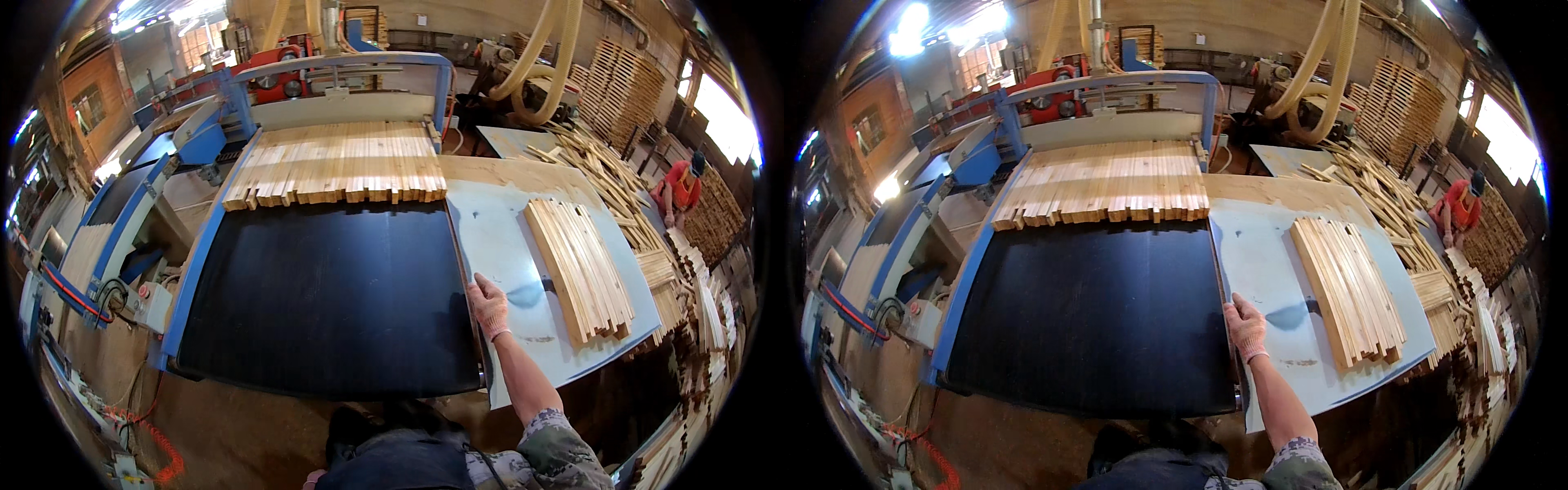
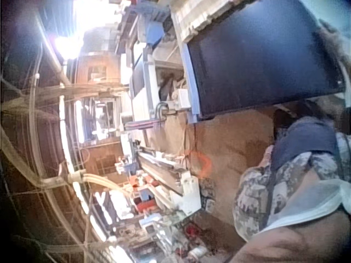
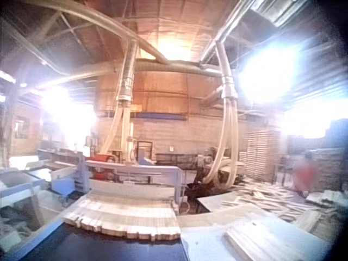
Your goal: The person repeatedly picks up stacks of light-colored wooden slats from a metal table and places them onto a moving conveyor belt. The person wears pink gloves and handles the wood by hand, organizing the pieces into neat piles on the belt.
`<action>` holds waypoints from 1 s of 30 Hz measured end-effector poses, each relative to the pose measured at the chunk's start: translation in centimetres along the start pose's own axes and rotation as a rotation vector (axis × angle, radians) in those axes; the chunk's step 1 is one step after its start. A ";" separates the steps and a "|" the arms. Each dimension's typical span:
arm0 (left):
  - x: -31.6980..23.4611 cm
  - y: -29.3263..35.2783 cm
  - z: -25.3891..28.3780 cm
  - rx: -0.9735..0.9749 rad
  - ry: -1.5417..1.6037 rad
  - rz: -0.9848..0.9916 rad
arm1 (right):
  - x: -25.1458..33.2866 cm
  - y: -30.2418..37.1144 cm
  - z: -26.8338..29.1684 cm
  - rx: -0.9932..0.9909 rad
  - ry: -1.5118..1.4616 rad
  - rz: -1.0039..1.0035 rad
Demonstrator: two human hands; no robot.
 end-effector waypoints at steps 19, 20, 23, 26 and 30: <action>-5.1 -5.8 0.8 -0.097 -0.096 -0.162 | -1.3 -0.5 0.5 -0.087 0.028 0.092; -5.6 -6.0 0.6 -0.097 -0.108 -0.180 | -1.5 -0.6 0.6 -0.091 0.027 0.090; -6.3 -6.2 -0.3 -0.096 -0.116 -0.310 | -1.0 -0.3 0.4 -0.095 0.027 0.070; -6.2 -6.8 -0.8 -0.088 -0.212 -0.264 | -0.7 -0.1 1.0 -0.110 0.028 0.078; -5.7 -7.0 0.6 -0.126 -0.334 -0.148 | 0.6 0.0 0.6 -0.021 0.091 0.032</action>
Point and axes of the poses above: each hand's wrist, its own y-axis away from the middle knuckle, its own z-axis out of the back of the hand, x = y × z, the point moved 9 cm from there along -y, towards the middle knuckle
